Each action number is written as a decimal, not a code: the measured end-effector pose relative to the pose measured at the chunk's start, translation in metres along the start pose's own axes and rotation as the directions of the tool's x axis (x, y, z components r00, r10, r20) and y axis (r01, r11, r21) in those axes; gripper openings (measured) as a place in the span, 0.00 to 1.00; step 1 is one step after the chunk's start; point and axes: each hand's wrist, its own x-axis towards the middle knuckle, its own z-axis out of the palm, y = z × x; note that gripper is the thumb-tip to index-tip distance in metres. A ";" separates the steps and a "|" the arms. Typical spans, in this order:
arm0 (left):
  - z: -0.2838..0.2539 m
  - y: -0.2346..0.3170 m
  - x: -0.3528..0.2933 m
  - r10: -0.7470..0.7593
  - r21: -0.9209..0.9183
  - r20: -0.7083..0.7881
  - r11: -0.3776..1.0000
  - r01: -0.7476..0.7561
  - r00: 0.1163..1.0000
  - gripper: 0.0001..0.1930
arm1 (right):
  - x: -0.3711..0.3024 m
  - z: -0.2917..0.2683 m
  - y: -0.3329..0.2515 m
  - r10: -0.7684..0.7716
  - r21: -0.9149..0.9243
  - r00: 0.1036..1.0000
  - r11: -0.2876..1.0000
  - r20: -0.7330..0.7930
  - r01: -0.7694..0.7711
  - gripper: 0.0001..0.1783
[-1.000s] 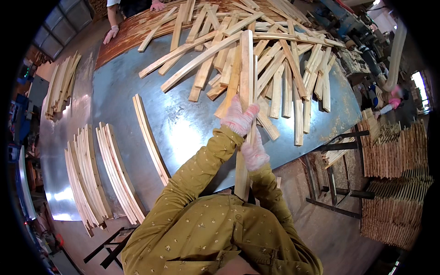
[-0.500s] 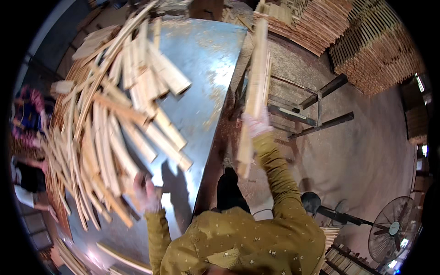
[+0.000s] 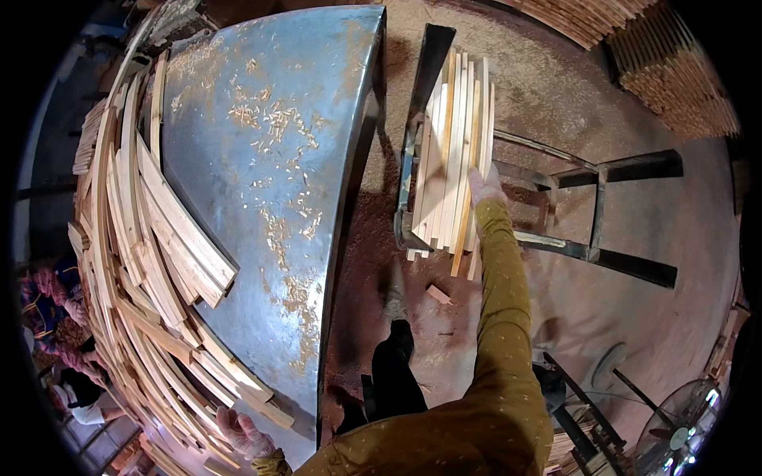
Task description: The person repeatedly picks up thin wooden strips from a large pile on a metal table, briefly aligns them, and places them into a neat stack. The person handles the strips one at a time or in small groups, continuously replenishing the stack from the surrounding pile.
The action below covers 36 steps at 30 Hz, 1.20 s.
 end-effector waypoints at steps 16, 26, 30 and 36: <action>-0.034 0.012 -0.034 -0.072 0.328 -0.060 0.940 0.088 0.996 0.29 | -0.010 -0.023 -0.040 -0.506 -0.404 0.862 0.796 -0.033 0.452 0.29; -0.216 -0.106 -0.134 -0.271 0.535 -0.646 0.506 0.676 0.714 0.40 | -0.368 0.053 -0.207 -0.988 0.495 0.100 0.027 -0.121 0.869 0.24; -0.321 -0.158 -0.174 -0.449 0.388 -0.814 0.053 0.920 0.369 0.47 | -0.608 0.130 -0.263 -0.879 0.676 -0.248 0.106 0.406 0.729 0.16; -0.387 -0.267 -0.232 -0.823 0.132 -0.439 0.337 0.932 0.360 0.36 | -0.856 0.322 -0.306 -0.354 0.521 -0.931 -0.781 0.084 0.344 0.20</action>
